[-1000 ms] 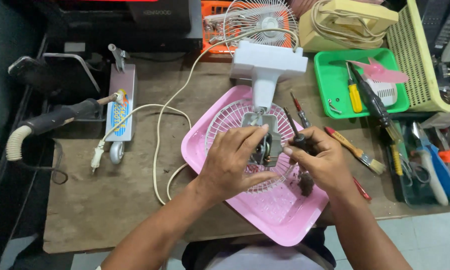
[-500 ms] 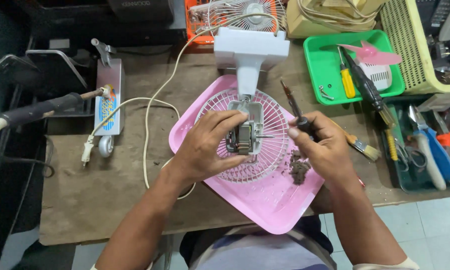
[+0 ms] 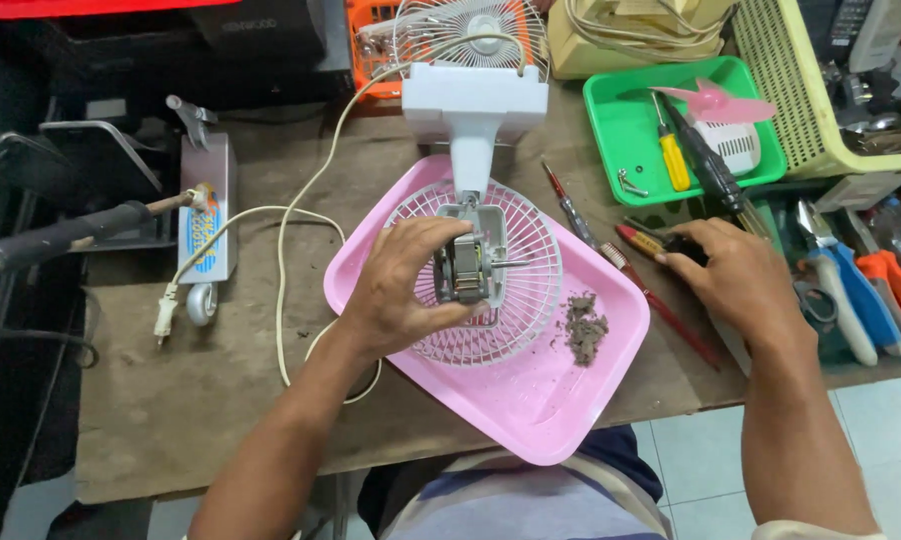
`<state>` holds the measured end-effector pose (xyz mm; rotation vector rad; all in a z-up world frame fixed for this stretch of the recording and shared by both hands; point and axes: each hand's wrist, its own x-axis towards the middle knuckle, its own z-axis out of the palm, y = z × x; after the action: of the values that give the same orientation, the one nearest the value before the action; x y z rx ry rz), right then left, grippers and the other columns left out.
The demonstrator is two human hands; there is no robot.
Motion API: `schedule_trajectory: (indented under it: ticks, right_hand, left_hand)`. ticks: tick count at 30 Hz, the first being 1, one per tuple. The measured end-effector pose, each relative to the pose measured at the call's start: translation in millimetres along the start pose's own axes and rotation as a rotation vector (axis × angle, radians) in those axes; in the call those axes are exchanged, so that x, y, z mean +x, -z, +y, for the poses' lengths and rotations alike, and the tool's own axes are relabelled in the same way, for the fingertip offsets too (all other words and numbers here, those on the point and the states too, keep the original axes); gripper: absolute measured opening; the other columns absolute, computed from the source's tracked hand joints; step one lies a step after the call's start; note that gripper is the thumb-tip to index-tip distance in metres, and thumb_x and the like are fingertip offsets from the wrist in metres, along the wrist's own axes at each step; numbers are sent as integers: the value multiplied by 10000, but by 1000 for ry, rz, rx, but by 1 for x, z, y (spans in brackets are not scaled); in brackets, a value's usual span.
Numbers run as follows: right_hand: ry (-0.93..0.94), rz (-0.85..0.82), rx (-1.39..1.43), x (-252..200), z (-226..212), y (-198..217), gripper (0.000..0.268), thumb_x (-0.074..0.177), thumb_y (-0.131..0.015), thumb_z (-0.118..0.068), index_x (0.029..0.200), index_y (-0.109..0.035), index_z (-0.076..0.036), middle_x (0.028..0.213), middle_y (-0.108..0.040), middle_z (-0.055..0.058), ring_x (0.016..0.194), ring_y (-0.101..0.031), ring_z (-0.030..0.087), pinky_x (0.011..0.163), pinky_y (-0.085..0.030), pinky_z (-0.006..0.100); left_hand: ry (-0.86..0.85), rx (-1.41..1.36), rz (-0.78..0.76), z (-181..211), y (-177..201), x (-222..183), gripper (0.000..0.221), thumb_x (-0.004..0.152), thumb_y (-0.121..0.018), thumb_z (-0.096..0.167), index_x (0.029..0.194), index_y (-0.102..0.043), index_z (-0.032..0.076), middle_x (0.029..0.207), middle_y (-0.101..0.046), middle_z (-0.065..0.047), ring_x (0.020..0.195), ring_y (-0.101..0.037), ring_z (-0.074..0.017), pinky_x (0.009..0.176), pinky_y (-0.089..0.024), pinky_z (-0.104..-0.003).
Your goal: Cleaning dust and debris from an electric fan motor housing using a screwdriver and fingers.
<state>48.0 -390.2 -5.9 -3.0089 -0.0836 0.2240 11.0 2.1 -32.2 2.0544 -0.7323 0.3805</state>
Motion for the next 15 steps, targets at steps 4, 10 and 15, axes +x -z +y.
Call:
schedule_trajectory:
  ticks: [4, 10, 15]
  right_hand:
    - [11, 13, -16, 5, 2, -2, 363, 967, -630, -417, 1242, -712, -195, 1263, -707, 33, 1125, -656, 331, 848, -523, 509]
    - [60, 10, 48, 13, 13, -9, 440, 987, -609, -403, 1304, -701, -111, 1285, -713, 95, 1156, -649, 356, 941, -494, 491]
    - [55, 71, 106, -4, -18, 15, 411, 1014, -561, -319, 1315, -700, -77, 1324, -695, 98, 1218, -617, 320, 996, -464, 470]
  left_hand:
    - [66, -102, 51, 9, 6, 10, 773, 735, -924, 319, 1381, -561, 97, 1346, -652, -115, 1230, -623, -288, 1098, -447, -427]
    - [215, -271, 28, 24, 14, 25, 711, 749, -887, 289, 1348, -557, 95, 1332, -636, -112, 1253, -618, -248, 1115, -466, -382]
    - [307, -309, 46, 34, 16, 38, 654, 770, -826, 315, 1326, -569, 88, 1290, -631, -79, 1209, -622, -205, 1077, -475, -330]
